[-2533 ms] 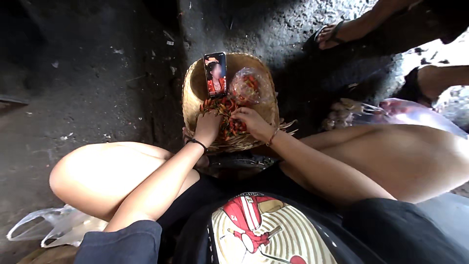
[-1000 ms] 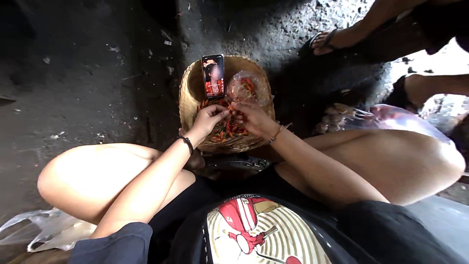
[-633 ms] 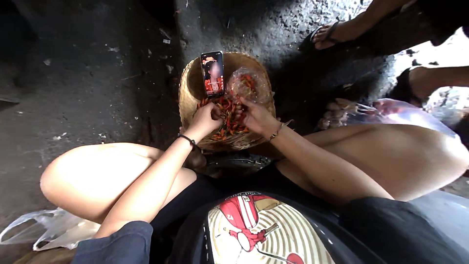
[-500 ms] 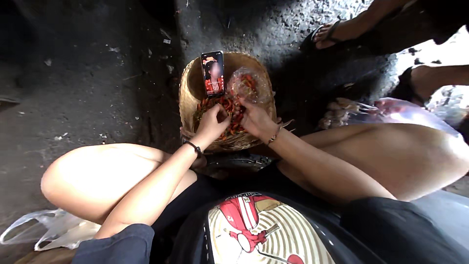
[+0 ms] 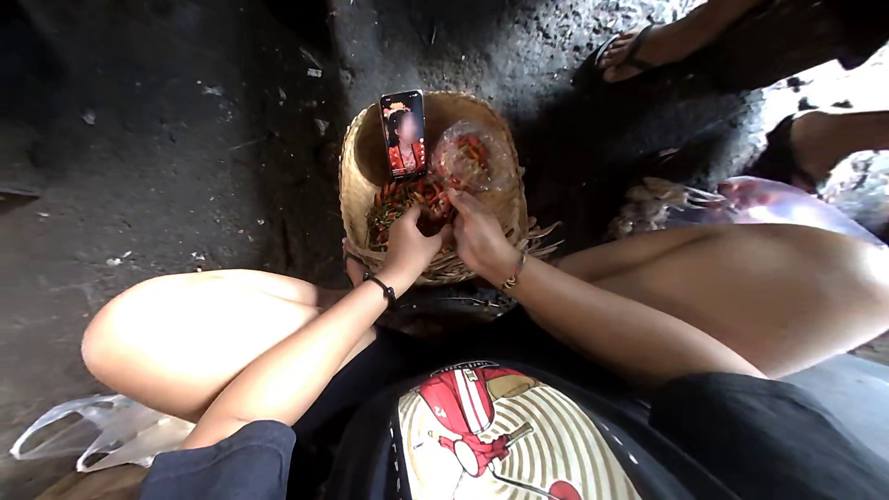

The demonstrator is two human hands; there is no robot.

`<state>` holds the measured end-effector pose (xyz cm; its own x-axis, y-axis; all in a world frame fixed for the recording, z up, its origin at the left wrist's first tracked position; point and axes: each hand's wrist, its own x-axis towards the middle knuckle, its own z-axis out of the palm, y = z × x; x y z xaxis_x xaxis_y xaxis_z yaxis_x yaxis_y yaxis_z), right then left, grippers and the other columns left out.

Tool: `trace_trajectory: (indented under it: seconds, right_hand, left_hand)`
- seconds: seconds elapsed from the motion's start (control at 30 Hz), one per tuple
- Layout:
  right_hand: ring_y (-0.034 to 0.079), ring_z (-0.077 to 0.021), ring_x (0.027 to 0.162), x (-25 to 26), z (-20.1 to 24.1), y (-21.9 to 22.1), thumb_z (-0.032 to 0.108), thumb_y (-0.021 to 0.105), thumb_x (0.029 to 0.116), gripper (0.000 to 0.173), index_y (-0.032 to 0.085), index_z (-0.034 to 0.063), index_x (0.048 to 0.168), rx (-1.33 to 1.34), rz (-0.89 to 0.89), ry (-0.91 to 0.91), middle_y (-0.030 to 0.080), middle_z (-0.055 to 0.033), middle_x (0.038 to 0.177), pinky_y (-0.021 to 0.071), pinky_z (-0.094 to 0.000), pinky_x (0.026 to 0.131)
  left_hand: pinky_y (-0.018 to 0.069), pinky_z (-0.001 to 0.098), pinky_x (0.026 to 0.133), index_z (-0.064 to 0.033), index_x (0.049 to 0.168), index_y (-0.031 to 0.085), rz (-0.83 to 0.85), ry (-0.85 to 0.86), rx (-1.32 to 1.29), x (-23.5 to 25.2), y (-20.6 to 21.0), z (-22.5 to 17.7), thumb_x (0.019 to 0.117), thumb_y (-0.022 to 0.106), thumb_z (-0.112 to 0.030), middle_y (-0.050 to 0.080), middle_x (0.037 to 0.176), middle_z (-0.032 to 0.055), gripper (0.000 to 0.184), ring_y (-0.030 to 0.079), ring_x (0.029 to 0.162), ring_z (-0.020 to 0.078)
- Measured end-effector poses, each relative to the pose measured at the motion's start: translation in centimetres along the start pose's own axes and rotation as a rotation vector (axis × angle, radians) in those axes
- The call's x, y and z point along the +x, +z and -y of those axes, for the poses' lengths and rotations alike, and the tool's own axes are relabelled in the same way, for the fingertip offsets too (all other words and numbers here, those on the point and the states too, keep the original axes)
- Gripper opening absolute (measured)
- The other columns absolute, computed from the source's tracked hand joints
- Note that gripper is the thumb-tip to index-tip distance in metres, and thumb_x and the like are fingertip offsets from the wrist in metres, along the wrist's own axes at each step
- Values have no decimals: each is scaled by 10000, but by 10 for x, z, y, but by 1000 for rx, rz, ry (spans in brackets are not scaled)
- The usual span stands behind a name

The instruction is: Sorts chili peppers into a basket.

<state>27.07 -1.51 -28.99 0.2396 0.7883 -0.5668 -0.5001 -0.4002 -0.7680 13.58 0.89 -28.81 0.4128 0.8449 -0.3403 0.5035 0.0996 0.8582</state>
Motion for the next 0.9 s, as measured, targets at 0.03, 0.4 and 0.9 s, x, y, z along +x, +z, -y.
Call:
trace_trajectory:
  seconds: [0.03, 0.4, 0.9]
  right_hand:
    - [600, -60, 857, -2, 1, 0, 294, 407, 1116, 239, 577, 128, 1144, -12, -2, 11, 600, 28, 946, 517, -240, 775]
    - [610, -100, 725, 7, 14, -7, 271, 399, 1119, 234, 568, 124, 1052, 251, -90, 134, 595, 10, 844, 563, -282, 700]
    - [511, -39, 671, 17, 15, -18, 359, 358, 1122, 361, 631, 124, 1143, -289, 174, 0, 572, 48, 840, 439, -193, 599]
  left_hand:
    - [583, 413, 764, -1, 1136, 638, 4, -6, -6, 0, 0, -2, 894, 787, -93, 705, 984, 167, 298, 700, 827, 240]
    - [579, 330, 726, -6, 1182, 630, 144, -4, -120, 5, -7, -9, 891, 786, -95, 707, 932, 111, 342, 680, 767, 151]
    - [585, 312, 903, 10, 1159, 642, -12, -207, -830, 21, -21, -8, 1037, 578, -43, 704, 1090, 103, 148, 703, 966, 159]
